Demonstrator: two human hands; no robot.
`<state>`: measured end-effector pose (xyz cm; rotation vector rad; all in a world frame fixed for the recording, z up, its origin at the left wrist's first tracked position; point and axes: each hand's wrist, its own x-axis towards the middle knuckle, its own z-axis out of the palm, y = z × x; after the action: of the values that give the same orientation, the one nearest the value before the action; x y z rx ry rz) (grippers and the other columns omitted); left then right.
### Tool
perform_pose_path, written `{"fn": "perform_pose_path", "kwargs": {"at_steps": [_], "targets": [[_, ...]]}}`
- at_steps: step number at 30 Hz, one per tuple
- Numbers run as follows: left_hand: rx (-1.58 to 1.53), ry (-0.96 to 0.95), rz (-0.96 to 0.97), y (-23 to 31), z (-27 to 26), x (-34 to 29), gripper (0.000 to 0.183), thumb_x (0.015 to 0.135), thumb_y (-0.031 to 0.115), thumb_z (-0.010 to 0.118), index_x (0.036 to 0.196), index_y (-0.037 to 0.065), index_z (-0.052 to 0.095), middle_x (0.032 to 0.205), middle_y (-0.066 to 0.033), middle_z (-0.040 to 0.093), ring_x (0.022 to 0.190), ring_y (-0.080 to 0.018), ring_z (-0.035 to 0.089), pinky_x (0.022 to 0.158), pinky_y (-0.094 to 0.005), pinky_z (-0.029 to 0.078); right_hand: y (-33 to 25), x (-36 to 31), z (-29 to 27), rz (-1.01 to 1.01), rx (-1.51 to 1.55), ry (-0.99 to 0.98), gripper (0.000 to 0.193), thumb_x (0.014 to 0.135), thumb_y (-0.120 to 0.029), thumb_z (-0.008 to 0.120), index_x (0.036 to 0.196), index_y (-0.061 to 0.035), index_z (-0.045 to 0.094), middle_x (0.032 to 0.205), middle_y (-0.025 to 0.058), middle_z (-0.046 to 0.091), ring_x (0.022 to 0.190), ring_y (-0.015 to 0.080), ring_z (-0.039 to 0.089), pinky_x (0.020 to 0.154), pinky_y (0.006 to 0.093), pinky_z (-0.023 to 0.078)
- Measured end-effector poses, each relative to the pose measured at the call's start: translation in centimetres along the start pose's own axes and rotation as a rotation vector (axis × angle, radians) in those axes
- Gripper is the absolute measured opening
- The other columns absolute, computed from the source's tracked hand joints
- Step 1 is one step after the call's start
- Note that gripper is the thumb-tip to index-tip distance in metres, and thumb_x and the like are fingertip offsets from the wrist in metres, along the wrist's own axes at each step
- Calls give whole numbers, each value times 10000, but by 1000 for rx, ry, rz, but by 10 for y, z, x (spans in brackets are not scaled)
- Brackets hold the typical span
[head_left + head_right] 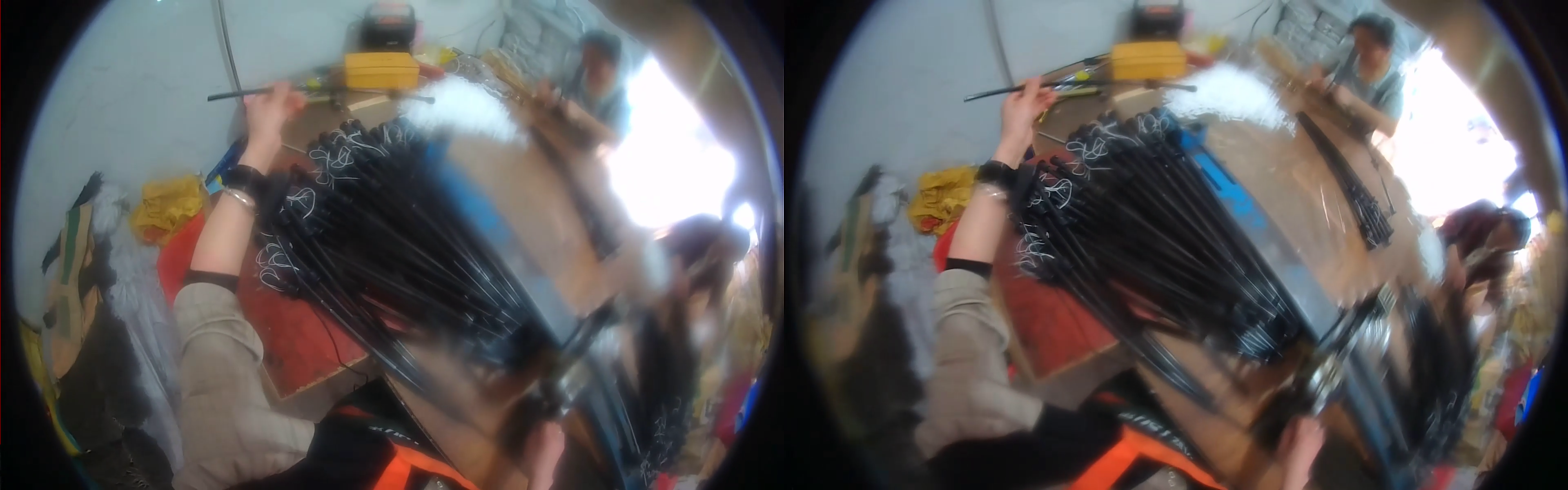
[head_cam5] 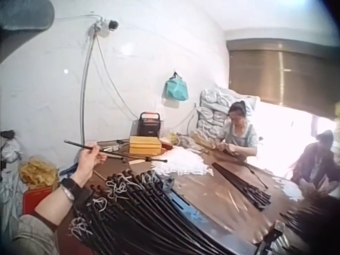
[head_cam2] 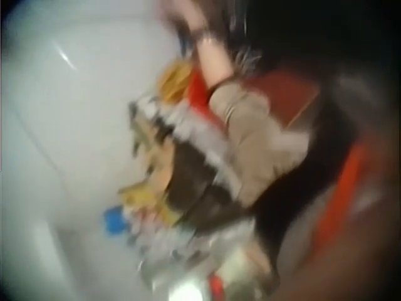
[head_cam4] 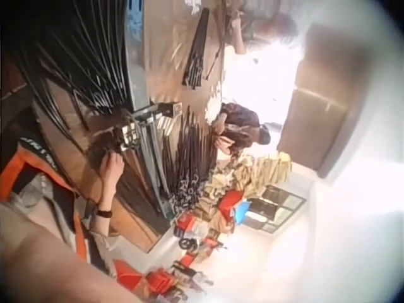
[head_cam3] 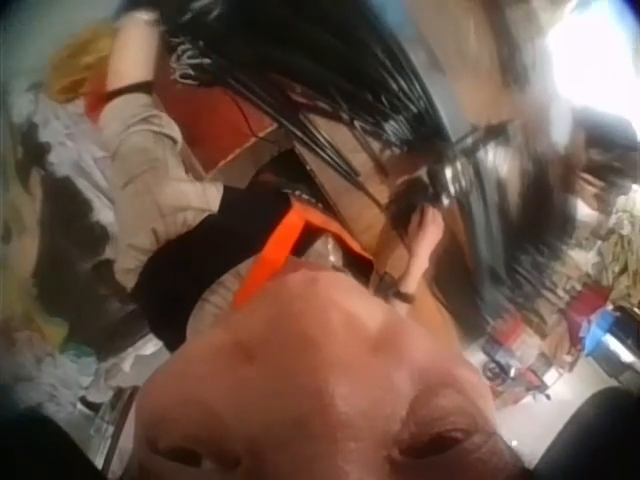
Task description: The person picks up a black rod, places it into a machine, and presses a lever before placing it onto a pile. This process is repeated with several other rods.
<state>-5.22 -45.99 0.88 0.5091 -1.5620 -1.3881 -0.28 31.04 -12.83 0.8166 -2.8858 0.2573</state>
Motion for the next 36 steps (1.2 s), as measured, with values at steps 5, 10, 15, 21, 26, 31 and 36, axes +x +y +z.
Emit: {"fn": "perform_pose_path", "kwargs": {"at_steps": [5,10,15,21,26,31,36], "targets": [[-337,153,-202,-83,-53,23,354,984,273,606,1080,-68,595,999,-149,673,939,-243,681,840,-320,574,-2,-4,-6,-35,13,21,80,757,-84,605,832,-80,576,775,153,554,731,366,559,623,464,434],[-519,127,-456,-109,-84,29,361,972,223,612,1167,-72,534,1022,-137,636,963,-280,655,859,-364,571,24,-9,10,-29,100,3,56,787,-47,600,837,-70,591,751,148,554,681,348,568,581,431,447],[-4,-29,-275,-54,-57,-31,301,976,209,596,1191,-1,587,1000,-77,652,957,-202,653,788,-301,549,-1,7,0,-43,295,135,85,829,14,610,901,-26,632,767,146,593,682,311,606,618,368,489],[580,-1012,719,29,58,-262,103,863,170,666,933,96,682,838,-42,622,782,-167,591,685,-289,460,-17,18,-1,126,449,42,80,859,-29,665,935,-14,681,798,123,651,719,205,638,663,317,511],[654,-1371,945,1,79,-331,95,767,201,688,791,128,631,788,-31,536,802,-192,544,655,-339,440,-39,22,-16,74,455,-75,84,861,-55,684,938,-25,693,770,120,622,661,182,606,609,288,477],[751,-1417,1131,-12,89,-339,146,824,203,635,933,108,613,848,-44,553,812,-222,553,655,-351,454,-20,-26,-26,332,827,-133,121,868,-74,687,962,2,700,825,42,662,719,125,595,646,266,489],[511,-1513,773,-6,97,-335,192,846,173,598,1018,90,582,888,-77,572,818,-244,587,642,-368,484,-23,-11,-10,289,799,17,144,887,-94,675,973,19,699,841,13,659,743,107,588,664,267,492]]}}
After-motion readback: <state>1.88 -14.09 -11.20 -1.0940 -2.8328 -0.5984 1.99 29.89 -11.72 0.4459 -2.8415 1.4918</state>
